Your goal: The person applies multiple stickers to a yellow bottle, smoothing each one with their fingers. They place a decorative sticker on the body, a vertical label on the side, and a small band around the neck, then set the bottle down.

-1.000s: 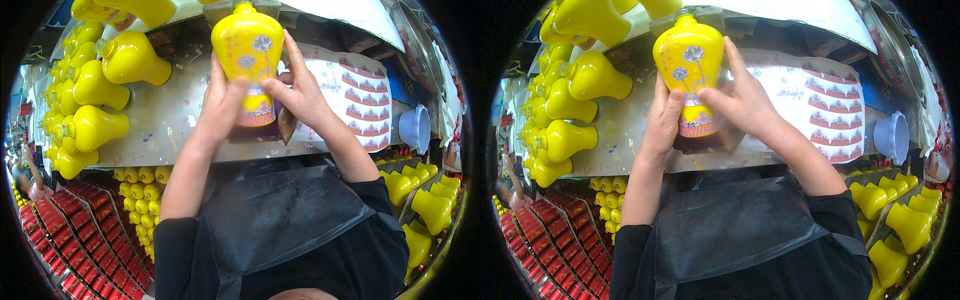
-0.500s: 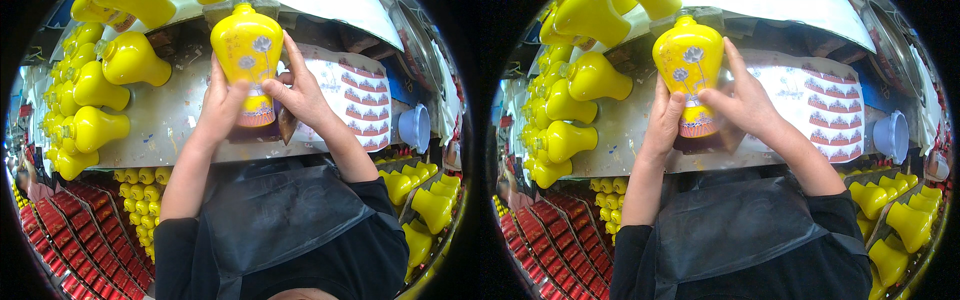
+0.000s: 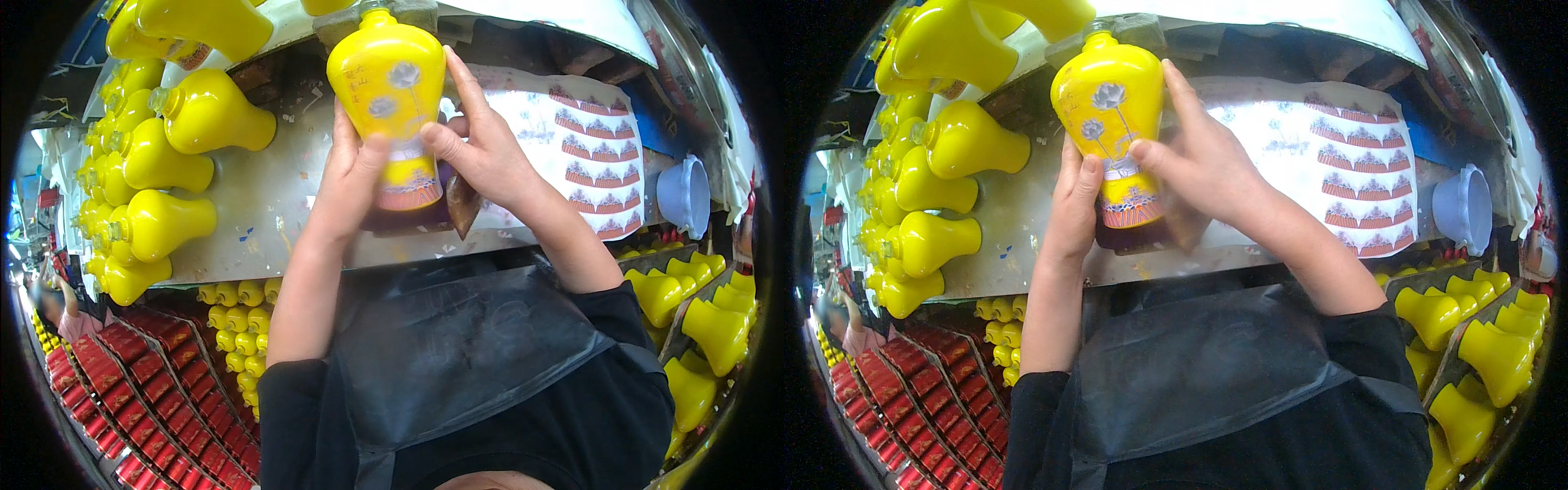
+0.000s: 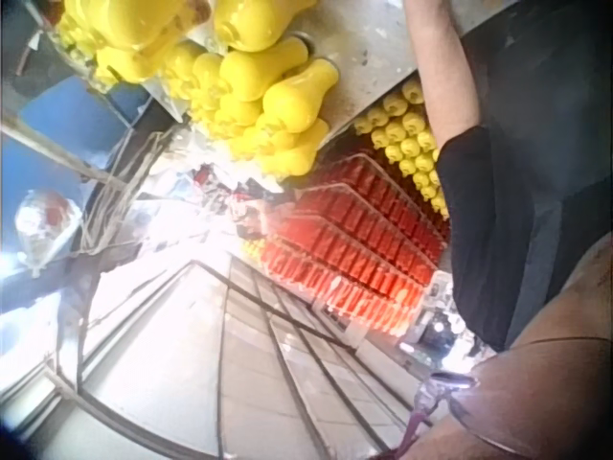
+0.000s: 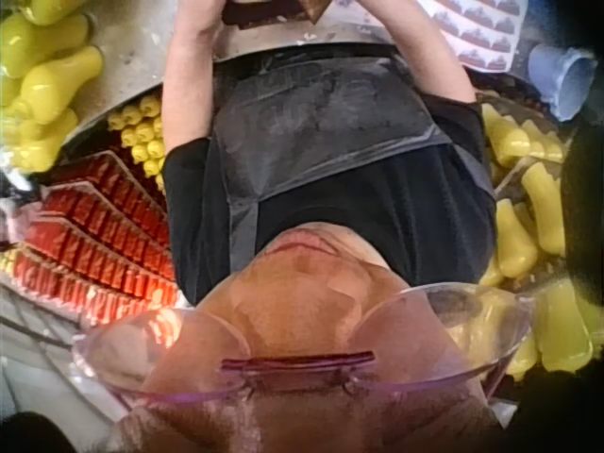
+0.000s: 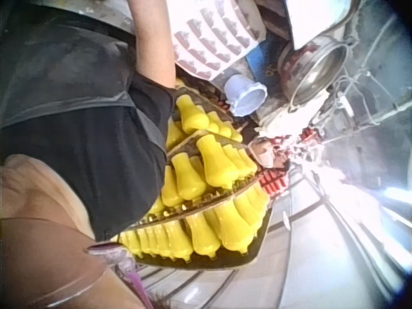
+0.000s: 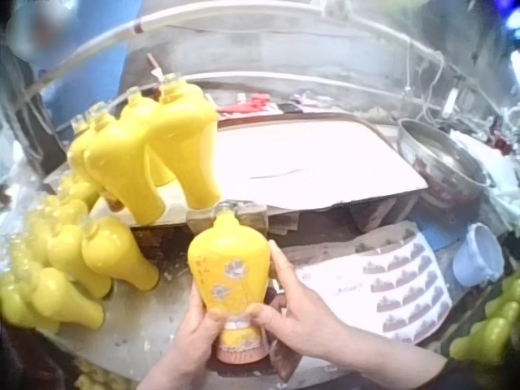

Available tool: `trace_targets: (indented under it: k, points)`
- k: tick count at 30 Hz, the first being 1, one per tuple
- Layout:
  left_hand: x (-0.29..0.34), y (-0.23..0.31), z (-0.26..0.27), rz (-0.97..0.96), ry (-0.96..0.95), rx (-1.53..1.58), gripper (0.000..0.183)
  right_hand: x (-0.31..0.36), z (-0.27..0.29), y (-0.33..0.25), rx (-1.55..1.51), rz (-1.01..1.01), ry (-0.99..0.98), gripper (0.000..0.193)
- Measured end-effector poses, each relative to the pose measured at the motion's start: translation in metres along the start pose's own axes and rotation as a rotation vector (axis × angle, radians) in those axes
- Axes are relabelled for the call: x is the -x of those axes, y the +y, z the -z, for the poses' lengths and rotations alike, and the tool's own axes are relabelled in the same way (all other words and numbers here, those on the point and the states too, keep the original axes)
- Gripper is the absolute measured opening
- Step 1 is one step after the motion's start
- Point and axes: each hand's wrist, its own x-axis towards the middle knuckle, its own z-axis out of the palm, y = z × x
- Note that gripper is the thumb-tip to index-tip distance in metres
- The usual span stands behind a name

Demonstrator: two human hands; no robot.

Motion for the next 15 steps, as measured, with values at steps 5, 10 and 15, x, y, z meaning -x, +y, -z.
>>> trace_targets:
  k: [5, 10, 15]
  points:
    - [0.0009, 0.0037, 0.0036, 0.038, -0.033, 0.029, 0.079, 0.0003, 0.0040, 0.0002, 0.068, 0.012, -0.005, 0.084]
    - [0.0025, 0.0016, 0.0025, 0.060, -0.026, 0.014, 0.080, 0.0019, 0.0013, 0.0007, 0.108, 0.035, 0.024, 0.087]
    - [0.0011, 0.0002, 0.0022, 0.038, -0.025, 0.000, 0.081, 0.0011, 0.0006, 0.0024, 0.123, 0.054, 0.037, 0.088]
